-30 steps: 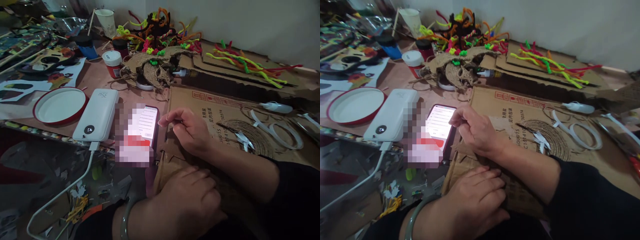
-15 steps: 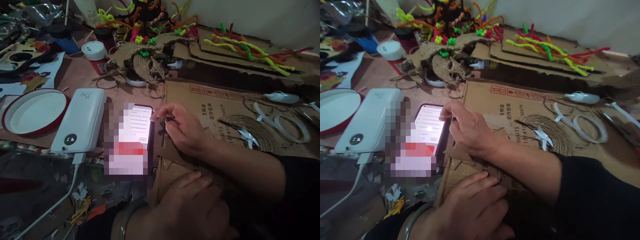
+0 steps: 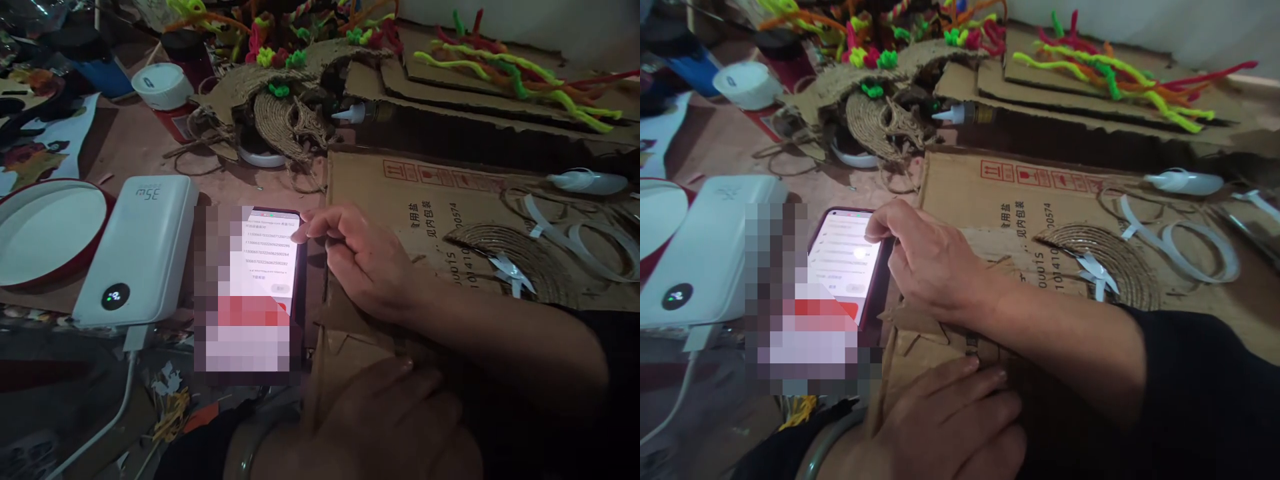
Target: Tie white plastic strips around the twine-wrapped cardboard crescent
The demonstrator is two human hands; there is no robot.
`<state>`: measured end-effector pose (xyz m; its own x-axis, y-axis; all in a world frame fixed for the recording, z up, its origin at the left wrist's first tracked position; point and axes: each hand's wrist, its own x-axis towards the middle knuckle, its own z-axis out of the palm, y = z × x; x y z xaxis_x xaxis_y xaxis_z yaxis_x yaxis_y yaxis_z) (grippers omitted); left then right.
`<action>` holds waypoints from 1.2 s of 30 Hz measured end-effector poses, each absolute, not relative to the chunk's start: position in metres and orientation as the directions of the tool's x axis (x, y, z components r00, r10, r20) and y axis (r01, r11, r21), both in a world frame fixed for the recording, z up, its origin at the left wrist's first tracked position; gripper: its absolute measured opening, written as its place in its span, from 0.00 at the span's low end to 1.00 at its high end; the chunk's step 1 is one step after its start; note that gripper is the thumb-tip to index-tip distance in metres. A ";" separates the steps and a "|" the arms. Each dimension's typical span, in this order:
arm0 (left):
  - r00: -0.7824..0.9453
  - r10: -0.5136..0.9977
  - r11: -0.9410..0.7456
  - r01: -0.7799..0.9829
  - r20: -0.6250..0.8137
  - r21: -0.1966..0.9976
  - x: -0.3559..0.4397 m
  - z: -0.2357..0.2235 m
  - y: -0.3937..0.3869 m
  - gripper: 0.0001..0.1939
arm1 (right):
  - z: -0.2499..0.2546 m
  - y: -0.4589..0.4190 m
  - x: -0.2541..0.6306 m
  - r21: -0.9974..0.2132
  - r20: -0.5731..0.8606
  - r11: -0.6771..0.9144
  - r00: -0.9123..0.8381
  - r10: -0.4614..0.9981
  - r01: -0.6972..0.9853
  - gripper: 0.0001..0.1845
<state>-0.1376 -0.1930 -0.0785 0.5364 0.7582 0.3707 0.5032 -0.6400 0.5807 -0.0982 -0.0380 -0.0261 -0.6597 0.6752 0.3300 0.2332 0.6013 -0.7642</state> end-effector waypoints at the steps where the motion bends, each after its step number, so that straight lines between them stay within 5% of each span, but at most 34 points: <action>1: 0.517 0.746 -0.660 0.483 0.420 0.576 -0.137 -0.084 -0.196 0.15 | -0.026 -0.038 -0.098 -0.768 0.322 0.594 -0.658 0.680 0.238 0.17; 9: 0.517 0.758 -0.645 0.502 0.398 0.576 -0.131 -0.093 -0.200 0.10 | -0.026 -0.038 -0.098 -0.775 0.305 0.580 -0.656 0.691 0.250 0.17; 21: 0.328 0.714 -0.674 0.560 0.619 0.481 -0.129 -0.083 -0.191 0.04 | -0.029 -0.036 -0.100 -0.769 0.342 0.594 -0.632 0.695 0.237 0.16; 36: 0.385 0.717 -0.683 0.554 0.581 0.477 -0.126 -0.092 -0.196 0.06 | -0.028 -0.034 -0.100 -0.665 0.318 0.688 -0.723 0.613 0.291 0.19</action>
<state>-0.1258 -0.1957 -0.0915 0.3848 0.7173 0.5809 0.5535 -0.6830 0.4766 -0.1001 -0.0343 -0.0283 -0.7228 0.6135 0.3183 0.2909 0.6878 -0.6651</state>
